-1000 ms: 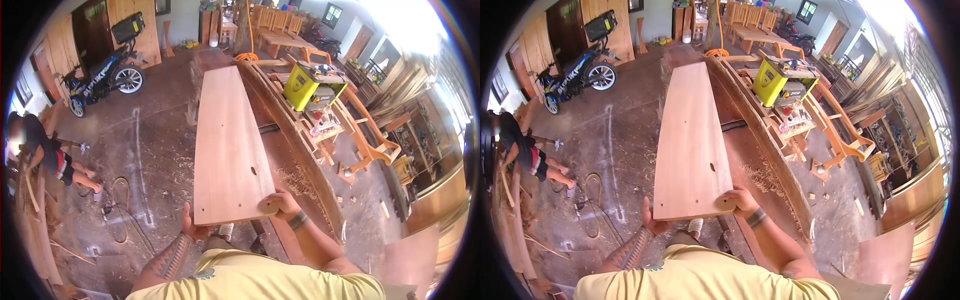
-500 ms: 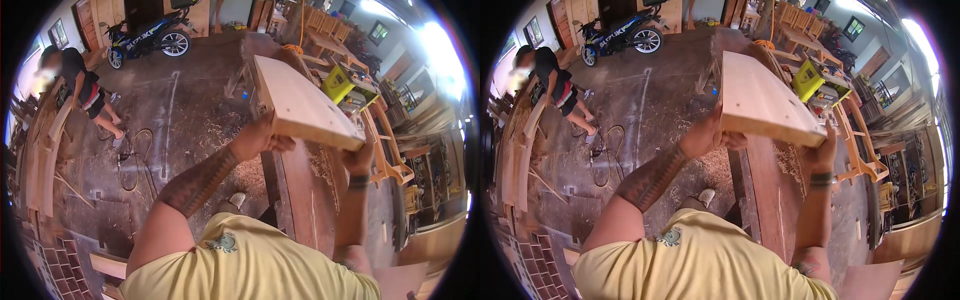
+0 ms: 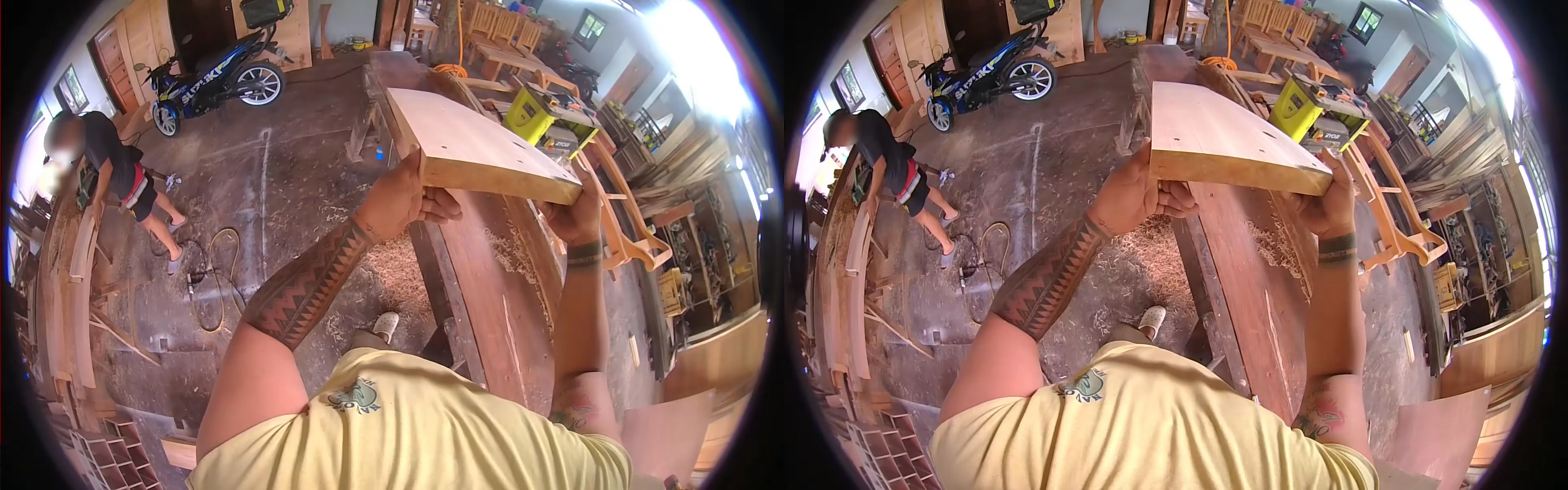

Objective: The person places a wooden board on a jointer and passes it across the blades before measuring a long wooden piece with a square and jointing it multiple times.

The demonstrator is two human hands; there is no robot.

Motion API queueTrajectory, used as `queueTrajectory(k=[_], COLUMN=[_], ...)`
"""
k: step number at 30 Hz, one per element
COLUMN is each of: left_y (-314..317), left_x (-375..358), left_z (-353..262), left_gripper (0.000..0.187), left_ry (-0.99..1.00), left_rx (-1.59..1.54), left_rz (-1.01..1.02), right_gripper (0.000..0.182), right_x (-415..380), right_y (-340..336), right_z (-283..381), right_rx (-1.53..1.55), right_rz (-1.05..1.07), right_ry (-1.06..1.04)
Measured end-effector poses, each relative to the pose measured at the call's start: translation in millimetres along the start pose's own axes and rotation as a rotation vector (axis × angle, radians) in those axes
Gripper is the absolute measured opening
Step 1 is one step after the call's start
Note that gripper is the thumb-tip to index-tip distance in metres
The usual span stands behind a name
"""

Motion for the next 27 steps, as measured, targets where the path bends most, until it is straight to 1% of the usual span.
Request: queueTrajectory(k=[9, 12, 15, 18, 27], left_y=[-3, 5, 6, 4, -1], left_x=[2, 2, 5, 6, 8], left_z=[-2, -8, -11, -11, -11], left_gripper=[0.094, 0.090, 0.092, 0.093, 0.094], left_ry=[-0.001, -0.010, -0.021, 0.000, -0.016], left_rx=[0.017, 0.031, 0.033, 0.041, 0.022], left_rz=[0.016, -0.005, -0.031, -0.021, 0.004], right_gripper=[0.074, 0.075, 0.075, 0.076, 0.074], right_x=[2, 2, 3, 6, 7], right_y=[7, 6, 9, 3, 10], right_z=[4, 5, 8, 9, 12], right_rx=[0.016, 0.024, 0.044, -0.005, 0.041], right_rz=[0.039, 0.031, 0.044, 0.031, 0.047], right_ry=[0.007, 0.009, 0.013, -0.003, 0.026])
Point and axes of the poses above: each hand's wrist, its own x-axis towards the middle knuckle, its own y-axis out of the palm, z = x × y, the point moved 2 cm from there along x, towards the middle knuckle, and after that the axes turned 15 degrees about z, right-handed, at the moved point
